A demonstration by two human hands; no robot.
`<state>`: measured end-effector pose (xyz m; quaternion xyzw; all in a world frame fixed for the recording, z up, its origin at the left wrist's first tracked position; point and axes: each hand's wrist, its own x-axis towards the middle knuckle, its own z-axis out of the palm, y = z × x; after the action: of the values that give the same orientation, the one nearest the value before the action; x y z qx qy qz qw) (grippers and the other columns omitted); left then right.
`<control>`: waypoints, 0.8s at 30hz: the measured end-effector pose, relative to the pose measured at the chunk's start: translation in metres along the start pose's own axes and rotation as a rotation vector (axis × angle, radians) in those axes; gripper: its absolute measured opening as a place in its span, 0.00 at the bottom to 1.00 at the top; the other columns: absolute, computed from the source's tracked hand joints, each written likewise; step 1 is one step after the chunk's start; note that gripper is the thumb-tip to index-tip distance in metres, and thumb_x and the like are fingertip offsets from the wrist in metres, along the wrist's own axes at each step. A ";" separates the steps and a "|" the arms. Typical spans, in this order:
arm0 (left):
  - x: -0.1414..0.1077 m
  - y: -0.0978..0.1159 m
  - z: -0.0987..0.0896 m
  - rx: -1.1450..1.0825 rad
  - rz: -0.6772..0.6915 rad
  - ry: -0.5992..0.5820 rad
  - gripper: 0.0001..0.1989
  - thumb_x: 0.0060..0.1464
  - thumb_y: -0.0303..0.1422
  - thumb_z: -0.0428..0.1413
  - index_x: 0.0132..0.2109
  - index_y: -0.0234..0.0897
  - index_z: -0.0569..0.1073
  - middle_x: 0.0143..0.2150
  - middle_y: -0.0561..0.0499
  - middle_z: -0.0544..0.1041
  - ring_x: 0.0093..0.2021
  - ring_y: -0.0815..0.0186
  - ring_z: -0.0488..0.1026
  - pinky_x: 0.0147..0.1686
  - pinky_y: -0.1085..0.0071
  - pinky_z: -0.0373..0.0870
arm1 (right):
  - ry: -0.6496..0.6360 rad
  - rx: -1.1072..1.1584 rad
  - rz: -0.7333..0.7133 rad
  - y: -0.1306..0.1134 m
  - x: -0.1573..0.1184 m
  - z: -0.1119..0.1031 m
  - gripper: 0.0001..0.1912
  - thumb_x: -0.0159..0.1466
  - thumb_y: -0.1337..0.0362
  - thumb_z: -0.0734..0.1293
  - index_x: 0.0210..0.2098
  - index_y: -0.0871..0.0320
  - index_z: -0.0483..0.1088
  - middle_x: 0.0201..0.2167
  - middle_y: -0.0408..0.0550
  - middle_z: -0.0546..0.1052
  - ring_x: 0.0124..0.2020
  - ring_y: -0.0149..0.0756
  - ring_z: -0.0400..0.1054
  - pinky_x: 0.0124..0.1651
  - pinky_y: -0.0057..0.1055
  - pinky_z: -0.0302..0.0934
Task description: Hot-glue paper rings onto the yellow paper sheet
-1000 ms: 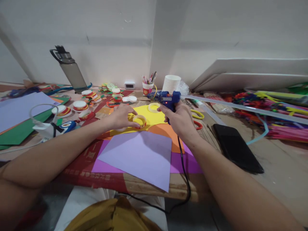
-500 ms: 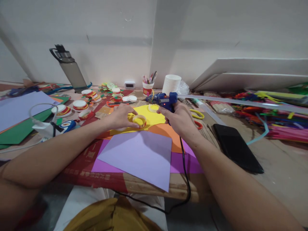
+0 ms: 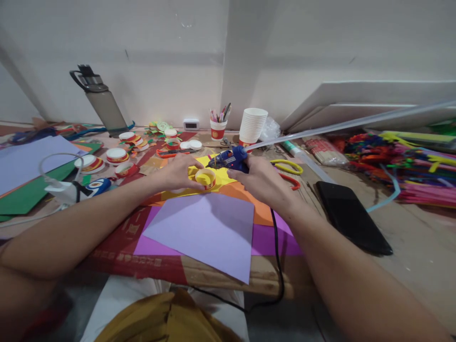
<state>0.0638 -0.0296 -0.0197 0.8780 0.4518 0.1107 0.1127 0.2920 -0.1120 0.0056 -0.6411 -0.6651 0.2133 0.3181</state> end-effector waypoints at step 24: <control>-0.001 -0.009 -0.023 -0.421 0.005 -0.052 0.37 0.48 0.56 0.57 0.60 0.39 0.67 0.55 0.44 0.75 0.52 0.57 0.72 0.51 0.63 0.67 | 0.087 0.072 -0.036 0.003 0.002 0.000 0.08 0.57 0.60 0.70 0.27 0.57 0.69 0.18 0.40 0.68 0.20 0.30 0.60 0.23 0.28 0.53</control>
<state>0.0498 -0.0235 -0.0009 0.8388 0.4133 0.1801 0.3051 0.2937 -0.1095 0.0040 -0.6260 -0.6538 0.2033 0.3733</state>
